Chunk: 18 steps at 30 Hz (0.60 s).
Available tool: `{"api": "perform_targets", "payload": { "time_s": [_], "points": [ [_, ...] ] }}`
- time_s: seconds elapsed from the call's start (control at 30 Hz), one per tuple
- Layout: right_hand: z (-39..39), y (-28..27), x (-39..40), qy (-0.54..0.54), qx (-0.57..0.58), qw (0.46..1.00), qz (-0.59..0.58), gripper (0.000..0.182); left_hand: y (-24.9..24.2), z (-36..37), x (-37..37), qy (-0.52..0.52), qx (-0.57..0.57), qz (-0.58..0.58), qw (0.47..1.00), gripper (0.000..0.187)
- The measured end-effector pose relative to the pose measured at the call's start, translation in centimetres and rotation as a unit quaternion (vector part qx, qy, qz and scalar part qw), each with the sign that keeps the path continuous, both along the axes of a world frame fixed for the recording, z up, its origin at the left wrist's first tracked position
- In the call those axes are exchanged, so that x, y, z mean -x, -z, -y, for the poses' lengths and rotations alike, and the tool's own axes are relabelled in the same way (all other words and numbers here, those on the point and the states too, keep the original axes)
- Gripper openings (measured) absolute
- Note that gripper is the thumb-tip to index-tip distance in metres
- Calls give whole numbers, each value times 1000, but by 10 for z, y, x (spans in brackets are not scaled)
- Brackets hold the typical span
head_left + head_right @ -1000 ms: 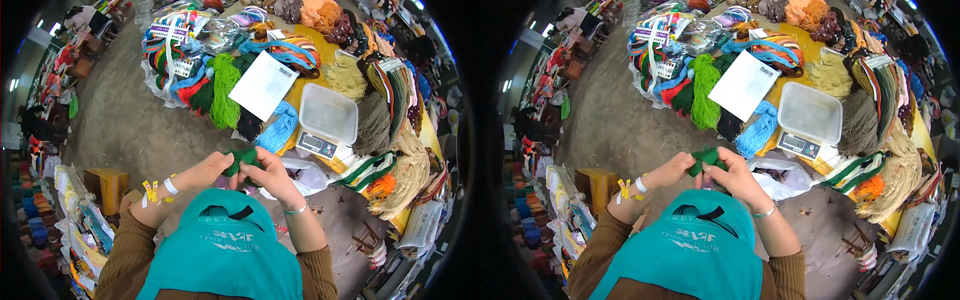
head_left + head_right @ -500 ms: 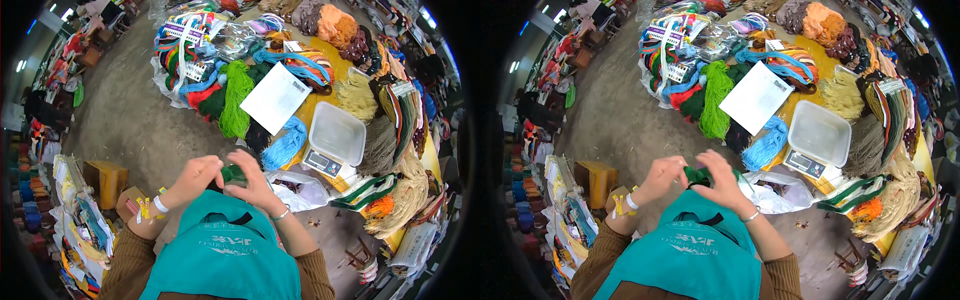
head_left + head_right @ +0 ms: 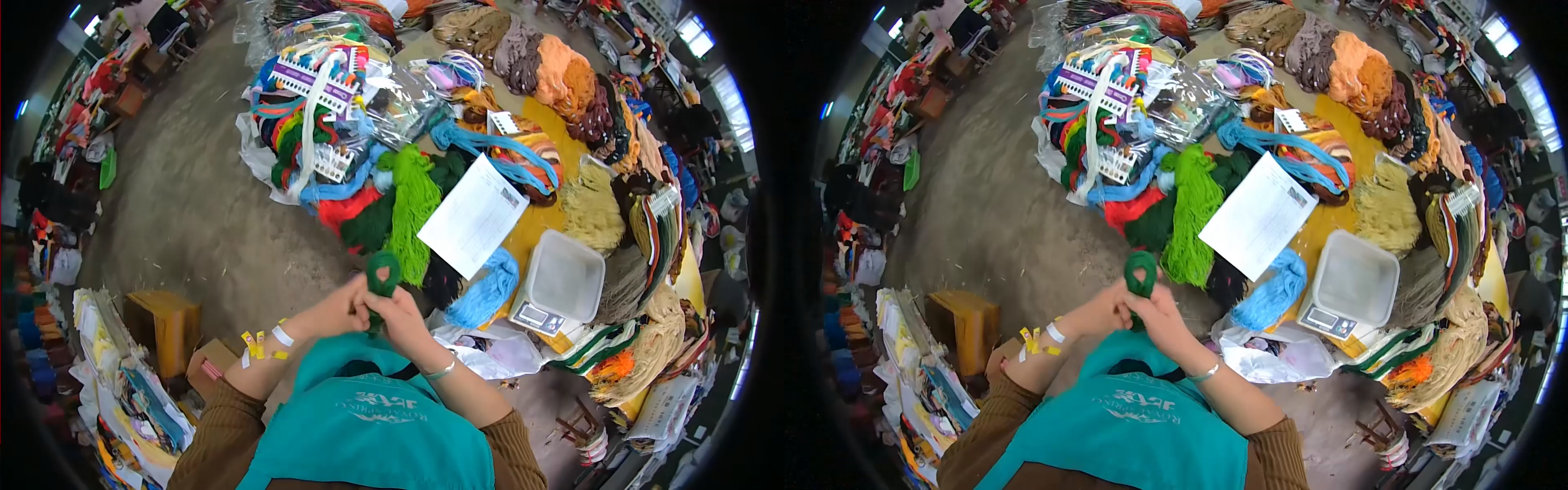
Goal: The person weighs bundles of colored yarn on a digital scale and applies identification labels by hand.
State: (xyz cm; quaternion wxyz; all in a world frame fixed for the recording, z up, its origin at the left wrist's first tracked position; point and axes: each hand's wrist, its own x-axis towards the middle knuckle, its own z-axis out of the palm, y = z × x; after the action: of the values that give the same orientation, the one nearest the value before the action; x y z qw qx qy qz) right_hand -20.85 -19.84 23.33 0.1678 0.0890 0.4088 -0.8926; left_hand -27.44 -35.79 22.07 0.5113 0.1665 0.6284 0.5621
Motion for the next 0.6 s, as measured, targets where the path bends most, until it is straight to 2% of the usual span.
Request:
{"api": "perform_targets", "payload": {
  "time_s": [0.03,0.07,0.1,0.13,0.2,0.23,0.3,0.33,0.37,0.43,0.5,0.53,0.57,0.6],
  "points": [
    [2,-2,13,18,49,998,24,14,17,11,7,55,29,-65,996,68],
    [-5,-22,33,0,-19,997,74,17,23,19,18,110,57,-130,984,62],
    [-6,-23,50,10,-16,997,70,18,9,20,33,90,-28,-107,990,38],
    [-6,-22,66,22,-13,998,65,19,4,26,51,92,-31,-104,990,38],
    [-8,-24,101,52,-110,992,19,27,1,45,88,66,62,64,994,26],
    [-12,-31,121,58,-173,983,15,31,12,61,106,40,35,25,998,22],
    [-22,-24,162,44,-273,961,-18,37,6,85,155,-14,64,-77,995,27],
    [-26,-20,183,37,-314,949,-10,39,-2,94,181,-62,38,-88,993,27],
    [-28,-22,208,29,-332,943,-7,40,-1,101,204,-127,27,-146,981,27],
    [-26,-22,258,56,-292,955,-6,42,-25,104,254,-164,74,-219,959,30],
    [-24,-27,310,81,-250,965,-5,41,-28,97,301,-214,64,-316,922,29],
    [-27,-17,340,96,-196,976,-9,40,-35,89,322,-230,70,-329,913,27],
    [-36,-4,366,85,-120,989,-4,37,-30,83,344,-226,30,-422,877,34],
    [-37,-8,385,132,-102,985,48,39,-25,74,361,-221,46,-495,839,39]
  ]
}}
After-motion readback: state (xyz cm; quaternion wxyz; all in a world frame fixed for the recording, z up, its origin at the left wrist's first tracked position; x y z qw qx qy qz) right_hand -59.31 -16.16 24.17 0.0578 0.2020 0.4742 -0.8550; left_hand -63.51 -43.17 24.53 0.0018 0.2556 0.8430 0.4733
